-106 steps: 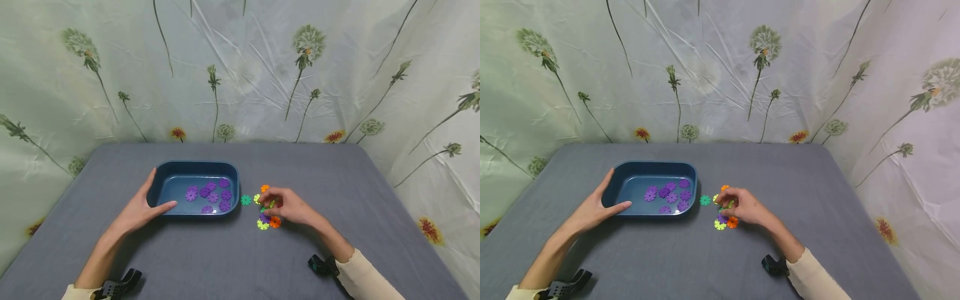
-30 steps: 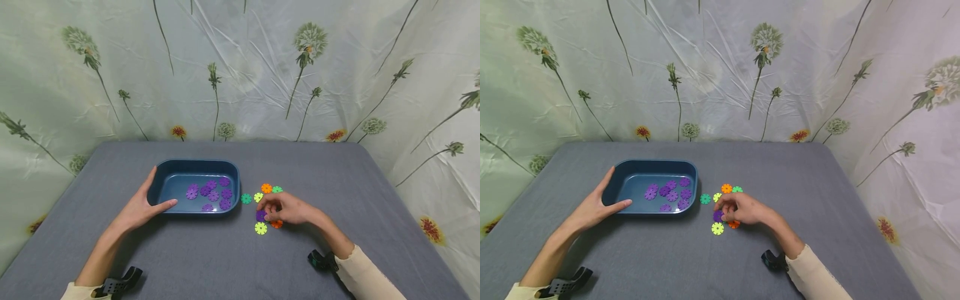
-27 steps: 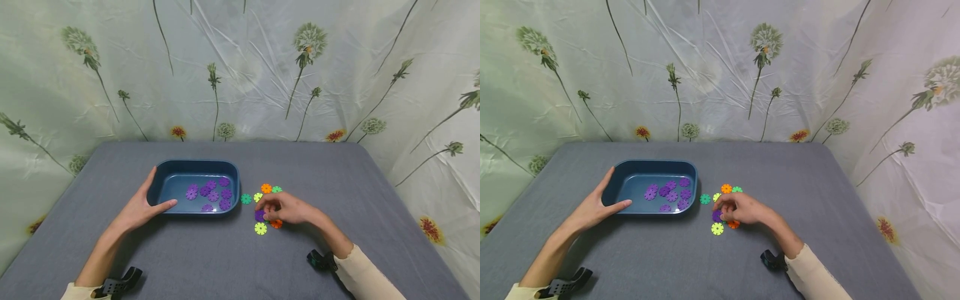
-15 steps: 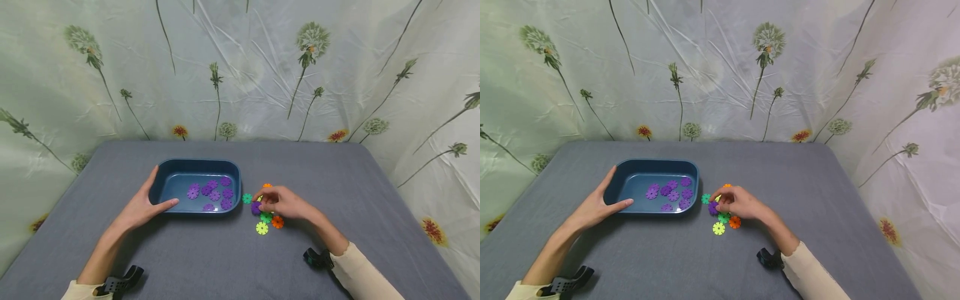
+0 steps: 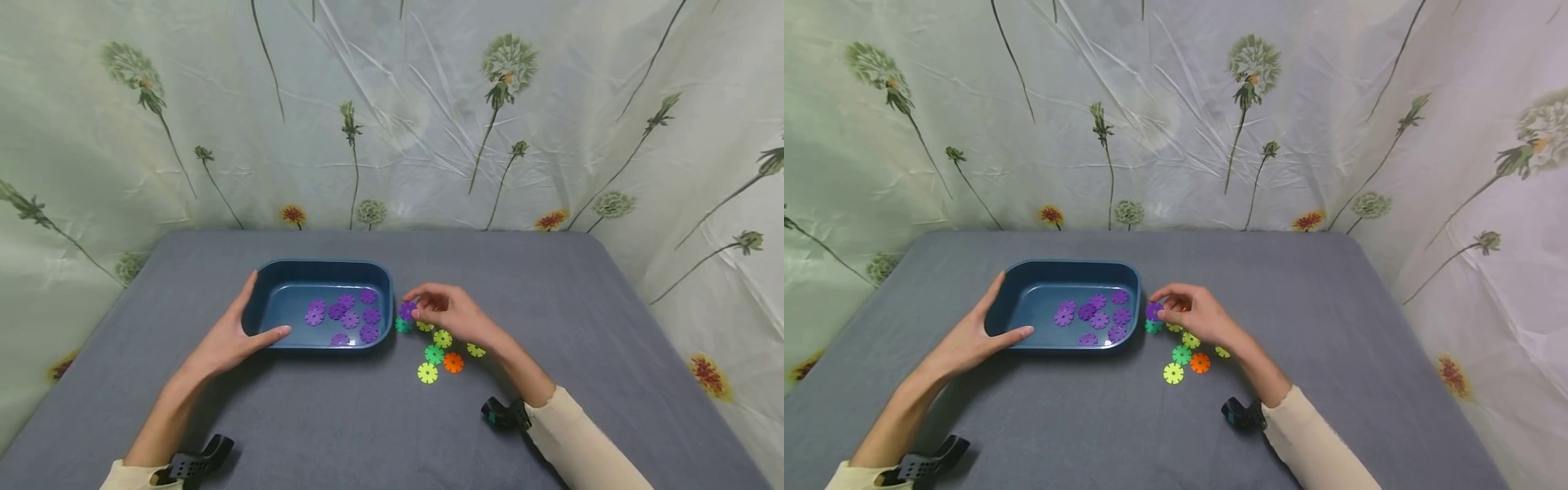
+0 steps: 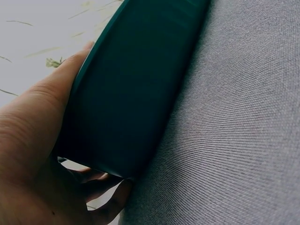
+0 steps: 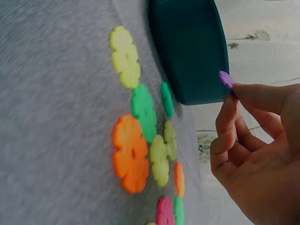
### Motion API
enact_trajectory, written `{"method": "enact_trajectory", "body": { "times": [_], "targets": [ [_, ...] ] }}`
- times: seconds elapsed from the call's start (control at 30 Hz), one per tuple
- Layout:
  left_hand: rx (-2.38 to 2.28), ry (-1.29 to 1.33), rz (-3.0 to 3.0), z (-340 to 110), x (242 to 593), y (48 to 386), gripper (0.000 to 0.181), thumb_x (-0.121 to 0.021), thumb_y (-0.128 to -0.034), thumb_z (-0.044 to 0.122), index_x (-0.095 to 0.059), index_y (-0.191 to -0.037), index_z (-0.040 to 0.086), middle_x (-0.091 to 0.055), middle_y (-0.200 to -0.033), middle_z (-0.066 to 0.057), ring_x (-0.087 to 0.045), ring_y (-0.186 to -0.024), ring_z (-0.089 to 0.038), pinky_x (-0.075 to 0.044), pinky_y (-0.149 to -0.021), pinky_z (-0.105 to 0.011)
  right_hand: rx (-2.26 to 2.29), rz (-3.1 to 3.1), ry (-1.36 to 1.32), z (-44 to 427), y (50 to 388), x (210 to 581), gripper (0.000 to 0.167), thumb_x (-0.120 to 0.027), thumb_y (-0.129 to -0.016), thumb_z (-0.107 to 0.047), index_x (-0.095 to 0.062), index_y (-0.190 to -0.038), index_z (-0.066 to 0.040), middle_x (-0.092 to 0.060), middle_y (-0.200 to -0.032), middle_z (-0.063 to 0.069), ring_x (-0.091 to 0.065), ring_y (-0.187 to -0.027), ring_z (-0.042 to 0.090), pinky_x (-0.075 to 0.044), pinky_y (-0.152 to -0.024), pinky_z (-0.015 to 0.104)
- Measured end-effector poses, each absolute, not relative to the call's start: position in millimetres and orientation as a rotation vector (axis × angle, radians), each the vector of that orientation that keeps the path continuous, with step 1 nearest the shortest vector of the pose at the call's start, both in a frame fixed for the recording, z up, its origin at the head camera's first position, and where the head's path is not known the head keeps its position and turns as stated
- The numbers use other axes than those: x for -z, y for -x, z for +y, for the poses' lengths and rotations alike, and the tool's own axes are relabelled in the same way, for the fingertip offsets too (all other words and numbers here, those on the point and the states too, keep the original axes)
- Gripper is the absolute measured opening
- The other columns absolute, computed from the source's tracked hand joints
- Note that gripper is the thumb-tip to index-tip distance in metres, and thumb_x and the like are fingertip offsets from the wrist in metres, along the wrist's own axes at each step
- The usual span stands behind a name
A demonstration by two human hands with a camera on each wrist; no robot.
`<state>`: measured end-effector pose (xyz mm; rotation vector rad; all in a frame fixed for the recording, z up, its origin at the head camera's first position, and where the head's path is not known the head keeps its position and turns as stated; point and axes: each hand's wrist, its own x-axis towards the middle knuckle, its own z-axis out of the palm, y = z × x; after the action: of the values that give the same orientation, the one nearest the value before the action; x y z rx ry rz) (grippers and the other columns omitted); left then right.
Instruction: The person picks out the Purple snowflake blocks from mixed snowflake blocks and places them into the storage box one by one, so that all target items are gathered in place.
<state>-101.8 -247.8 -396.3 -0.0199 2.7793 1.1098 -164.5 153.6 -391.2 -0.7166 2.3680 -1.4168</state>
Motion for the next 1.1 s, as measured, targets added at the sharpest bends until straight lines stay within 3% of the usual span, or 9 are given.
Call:
{"method": "enact_trajectory", "body": {
  "times": [0.23,0.43,0.63,0.7,0.93,1.1],
  "targets": [
    [-1.095,-0.010,2.770,-248.1,395.6,103.7,0.127,-0.079,-0.0867,0.053,0.016,-0.167,0.026,0.004,-0.175,-0.024,-0.010,-0.157,-0.058,-0.020,-0.116,-0.082,1.517,2.396,0.650,144.4,165.7,384.6,0.027,-0.068,-0.100,-0.011,-0.072,-0.127,-0.010,-0.069,-0.101,0.012,-0.066,-0.091,0.036,-0.060,-0.079,0.042],
    [-1.070,-0.022,2.751,-249.6,393.6,105.1,0.131,-0.080,-0.0855,0.054,0.019,-0.166,0.025,0.006,-0.175,-0.026,-0.009,-0.157,-0.059,-0.020,-0.116,-0.081,1.570,2.395,0.625,136.7,165.1,382.5,0.026,-0.069,-0.101,-0.013,-0.072,-0.126,-0.013,-0.070,-0.103,0.012,-0.067,-0.091,0.032,-0.061,-0.081,0.044],
    [-1.068,-0.053,2.739,-251.4,395.3,104.0,0.134,-0.082,-0.0840,0.051,0.019,-0.166,0.023,0.006,-0.174,-0.029,-0.009,-0.155,-0.061,-0.020,-0.115,-0.082,1.616,2.341,0.667,125.8,163.2,383.6,0.026,-0.067,-0.102,-0.011,-0.071,-0.127,-0.012,-0.069,-0.103,0.014,-0.066,-0.090,0.041,-0.061,-0.077,0.045],
    [-1.070,-0.067,2.737,-252.6,396.7,103.4,0.134,-0.083,-0.0838,0.050,0.019,-0.166,0.022,0.005,-0.173,-0.029,-0.010,-0.155,-0.061,-0.021,-0.115,-0.082,1.632,2.316,0.688,120.6,162.6,384.2,0.027,-0.067,-0.102,-0.010,-0.071,-0.129,-0.009,-0.068,-0.103,0.015,-0.065,-0.089,0.041,-0.061,-0.076,0.044],
    [-1.092,-0.086,2.728,-255.3,396.7,102.8,0.134,-0.084,-0.0838,0.048,0.020,-0.166,0.023,0.006,-0.174,-0.028,-0.010,-0.155,-0.061,-0.022,-0.114,-0.082,1.633,2.331,0.776,102.2,163.7,382.2,0.028,-0.068,-0.102,-0.014,-0.070,-0.128,-0.007,-0.065,-0.101,0.011,-0.061,-0.084,0.020,-0.053,-0.073,0.025],
    [-1.093,-0.097,2.728,-253.9,396.6,106.1,0.134,-0.084,-0.0837,0.048,0.020,-0.166,0.023,0.006,-0.174,-0.028,-0.010,-0.155,-0.061,-0.021,-0.114,-0.082,1.633,2.332,0.786,94.2,165.1,376.3,0.025,-0.068,-0.101,-0.014,-0.072,-0.126,-0.011,-0.065,-0.099,0.010,-0.060,-0.084,0.019,-0.051,-0.071,0.024]
  ]
}}
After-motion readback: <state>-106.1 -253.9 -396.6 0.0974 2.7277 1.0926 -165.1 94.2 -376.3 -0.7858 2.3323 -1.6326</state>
